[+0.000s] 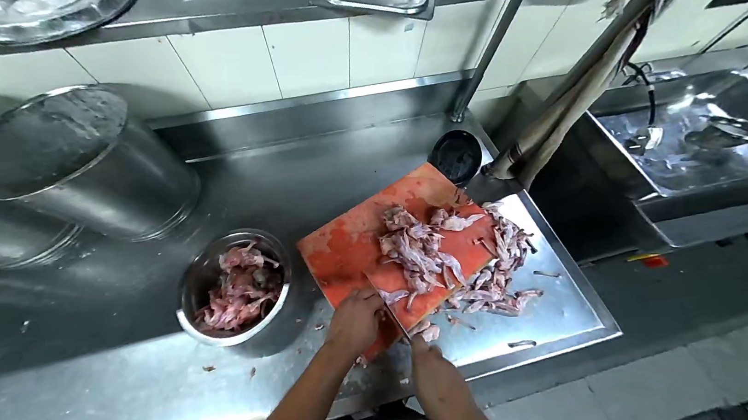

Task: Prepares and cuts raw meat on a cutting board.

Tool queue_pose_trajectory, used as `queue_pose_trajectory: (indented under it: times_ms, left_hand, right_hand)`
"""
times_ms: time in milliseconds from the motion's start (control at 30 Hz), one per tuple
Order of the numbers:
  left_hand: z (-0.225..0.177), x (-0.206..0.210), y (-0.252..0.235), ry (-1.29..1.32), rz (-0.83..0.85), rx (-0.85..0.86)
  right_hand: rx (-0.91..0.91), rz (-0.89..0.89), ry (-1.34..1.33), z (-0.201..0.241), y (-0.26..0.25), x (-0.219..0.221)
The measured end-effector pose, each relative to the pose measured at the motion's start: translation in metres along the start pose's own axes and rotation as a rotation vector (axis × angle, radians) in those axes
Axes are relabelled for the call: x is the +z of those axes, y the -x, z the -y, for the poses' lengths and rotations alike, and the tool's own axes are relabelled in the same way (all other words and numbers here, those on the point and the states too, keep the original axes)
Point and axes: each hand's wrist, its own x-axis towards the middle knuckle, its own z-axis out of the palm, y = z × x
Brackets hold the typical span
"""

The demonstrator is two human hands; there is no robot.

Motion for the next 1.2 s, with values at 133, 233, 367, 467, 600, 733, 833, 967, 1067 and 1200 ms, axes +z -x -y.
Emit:
queue_pose_trajectory:
  times_ms: [133, 233, 367, 467, 600, 733, 833, 967, 1067, 1200]
  left_hand:
    - [0.001, 0.004, 0.003, 0.046, -0.034, -0.016]
    - [0.008, 0.009, 0.004, 0.076, -0.095, -0.019]
    - [0.018, 0.012, 0.008, 0.16, -0.158, -0.017]
    - [0.031, 0.013, 0.014, 0.334, -0.221, -0.038]
    - [0.048, 0.0, 0.032, 0.544, -0.35, -0.102]
    - [0.048, -0.017, 0.056, 0.672, -0.448, -0.171]
    - [0.046, -0.02, 0.064, 0.748, -0.482, -0.178]
    - [0.041, -0.025, 0.068, 0.613, -0.433, -0.142]
    - [0.032, -0.03, 0.061, 0.394, -0.268, -0.169]
    - [0.028, -0.009, 0.041, 0.23, -0.125, -0.144]
  right_hand:
    - [-0.044, -0.012, 0.034, 0.035, -0.03, -0.023]
    - [-0.01, 0.016, 0.036, 0.019, -0.021, -0.012]
    - [0.099, 0.054, -0.002, -0.044, 0.034, 0.031]
    - [0.125, 0.095, 0.031, -0.062, 0.052, 0.037]
    - [0.02, -0.044, 0.041, -0.04, 0.037, 0.016]
    - [-0.061, -0.199, 0.05, 0.015, -0.009, -0.01]
    - [-0.056, -0.261, 0.075, 0.039, -0.04, -0.014]
    - [-0.081, -0.25, 0.096, 0.029, -0.052, -0.02]
    - [-0.187, -0.29, 0.033, 0.017, -0.049, -0.024]
    - [-0.467, -0.316, -0.168, 0.036, -0.038, -0.033]
